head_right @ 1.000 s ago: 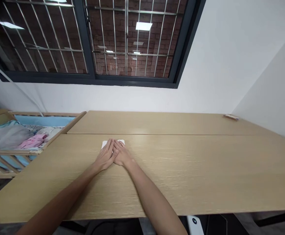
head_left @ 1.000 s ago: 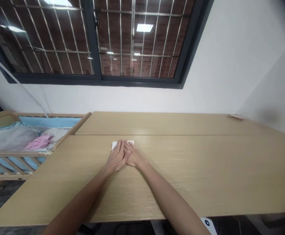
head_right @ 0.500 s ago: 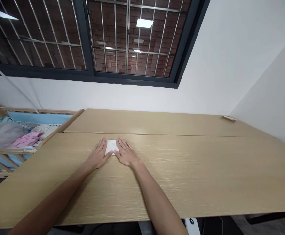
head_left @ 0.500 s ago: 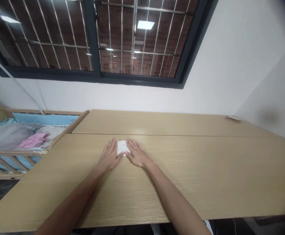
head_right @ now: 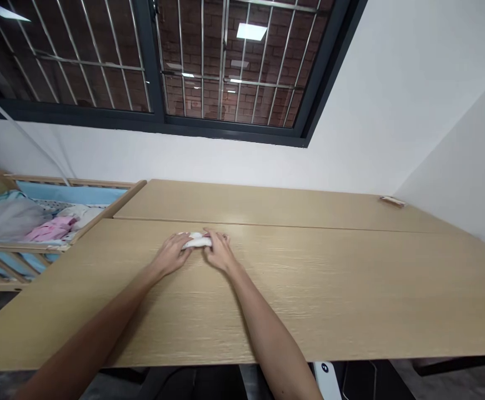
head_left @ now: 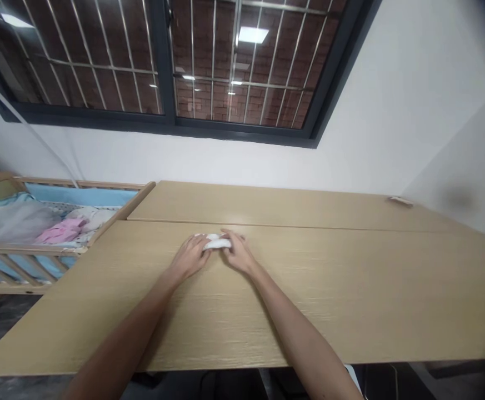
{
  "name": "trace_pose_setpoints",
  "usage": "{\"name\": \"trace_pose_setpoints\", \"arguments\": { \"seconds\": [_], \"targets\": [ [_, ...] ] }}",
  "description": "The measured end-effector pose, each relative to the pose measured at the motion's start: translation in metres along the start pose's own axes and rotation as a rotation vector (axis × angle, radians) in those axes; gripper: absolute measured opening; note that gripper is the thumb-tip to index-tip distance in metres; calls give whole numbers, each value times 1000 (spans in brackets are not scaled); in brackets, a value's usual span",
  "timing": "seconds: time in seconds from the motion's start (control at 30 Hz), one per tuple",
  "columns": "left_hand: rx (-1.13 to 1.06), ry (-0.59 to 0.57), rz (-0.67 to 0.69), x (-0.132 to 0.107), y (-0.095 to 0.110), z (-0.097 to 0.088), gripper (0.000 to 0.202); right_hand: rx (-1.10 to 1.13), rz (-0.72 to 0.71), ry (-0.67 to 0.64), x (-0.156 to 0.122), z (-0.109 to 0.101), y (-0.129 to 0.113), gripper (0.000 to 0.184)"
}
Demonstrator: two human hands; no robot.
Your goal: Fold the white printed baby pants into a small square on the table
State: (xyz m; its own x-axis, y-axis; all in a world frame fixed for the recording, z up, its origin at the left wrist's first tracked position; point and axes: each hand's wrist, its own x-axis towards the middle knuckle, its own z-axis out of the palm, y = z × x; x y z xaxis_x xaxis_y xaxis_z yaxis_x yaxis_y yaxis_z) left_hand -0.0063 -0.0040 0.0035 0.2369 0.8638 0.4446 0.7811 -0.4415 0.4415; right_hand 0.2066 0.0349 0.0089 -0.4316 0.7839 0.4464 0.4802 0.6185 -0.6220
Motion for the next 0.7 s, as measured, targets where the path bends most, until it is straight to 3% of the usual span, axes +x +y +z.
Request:
{"name": "trace_pose_setpoints", "arguments": {
  "seconds": [0.17,0.23,0.3,0.4,0.5,0.7],
  "targets": [
    [-146,94,-120,3,23,-26,42,591,201,273,5,-5,-16,57],
    [-206,119,-191,4,28,-27,46,738,258,299,6,-5,-19,60],
    [-240,134,-270,4,29,-22,48,788,300,237,6,-4,-19,61],
    [-243,114,-358,4,24,-12,42,747,323,162,6,1,-14,69],
    [-194,74,-385,1,21,-5,30,602,349,241,5,8,-4,73],
    [5,-11,-367,-13,31,-2,46,274,320,201,2,20,11,68]
  ]
}}
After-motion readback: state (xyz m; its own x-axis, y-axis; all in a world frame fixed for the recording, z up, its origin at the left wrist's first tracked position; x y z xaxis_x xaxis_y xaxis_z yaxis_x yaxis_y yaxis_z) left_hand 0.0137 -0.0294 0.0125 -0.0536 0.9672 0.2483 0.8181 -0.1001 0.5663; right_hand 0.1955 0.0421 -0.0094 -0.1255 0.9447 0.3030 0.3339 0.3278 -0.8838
